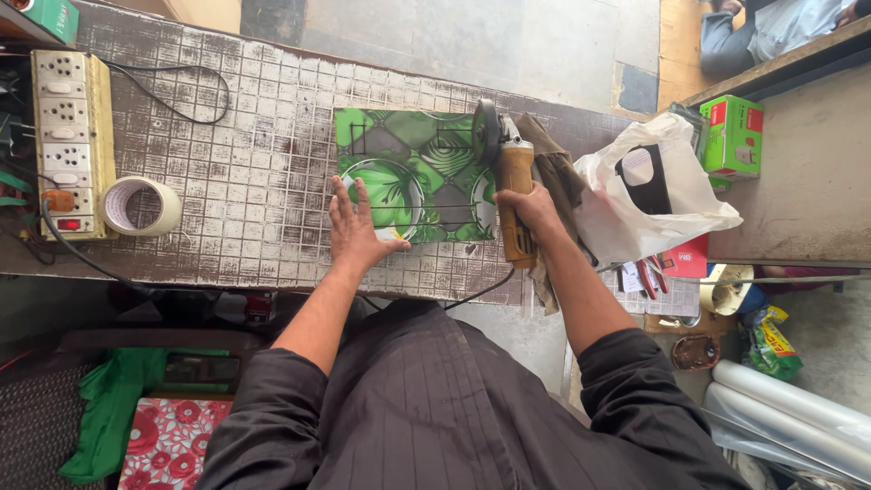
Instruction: The person uses an angle grinder to sand the surface of decorative laminated boards on a workbench, steadying each board with the free hand. They grind a green leaf-patterned board, then switch to a red floral board, and at the end handle the grinder's disc.
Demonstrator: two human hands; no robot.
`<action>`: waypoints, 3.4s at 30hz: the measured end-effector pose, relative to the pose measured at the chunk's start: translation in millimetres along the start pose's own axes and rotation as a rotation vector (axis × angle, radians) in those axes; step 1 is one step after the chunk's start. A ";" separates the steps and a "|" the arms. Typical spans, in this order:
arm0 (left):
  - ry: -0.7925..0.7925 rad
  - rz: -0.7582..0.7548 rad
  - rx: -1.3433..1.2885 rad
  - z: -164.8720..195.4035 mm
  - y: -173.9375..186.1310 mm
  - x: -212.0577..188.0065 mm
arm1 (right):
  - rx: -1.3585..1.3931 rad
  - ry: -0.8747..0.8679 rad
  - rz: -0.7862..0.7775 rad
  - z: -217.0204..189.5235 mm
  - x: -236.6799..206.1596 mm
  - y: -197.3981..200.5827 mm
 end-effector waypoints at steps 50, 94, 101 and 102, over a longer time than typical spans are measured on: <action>0.070 -0.031 -0.029 2.8 -11.4 16.5 | -0.039 -0.086 0.002 78.8 -111.3 20.5; -0.257 0.189 -0.406 49.6 -46.8 -54.7 | 0.381 0.097 0.035 81.3 -95.4 44.9; -0.289 -0.721 -1.122 137.6 -123.0 -97.0 | 0.523 0.081 -0.084 75.7 -76.0 3.9; -0.273 -0.789 -1.146 139.2 -124.8 -97.5 | 0.532 0.080 -0.094 72.8 -73.4 -2.1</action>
Point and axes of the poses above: each hand's wrist, its own x-axis towards the middle knuckle, its own y-axis out of the back of the hand, z = x × y, the point moved 5 cm from there along x, towards the middle knuckle, and after that the axes turned 3 degrees about x, right-handed, at the moved point
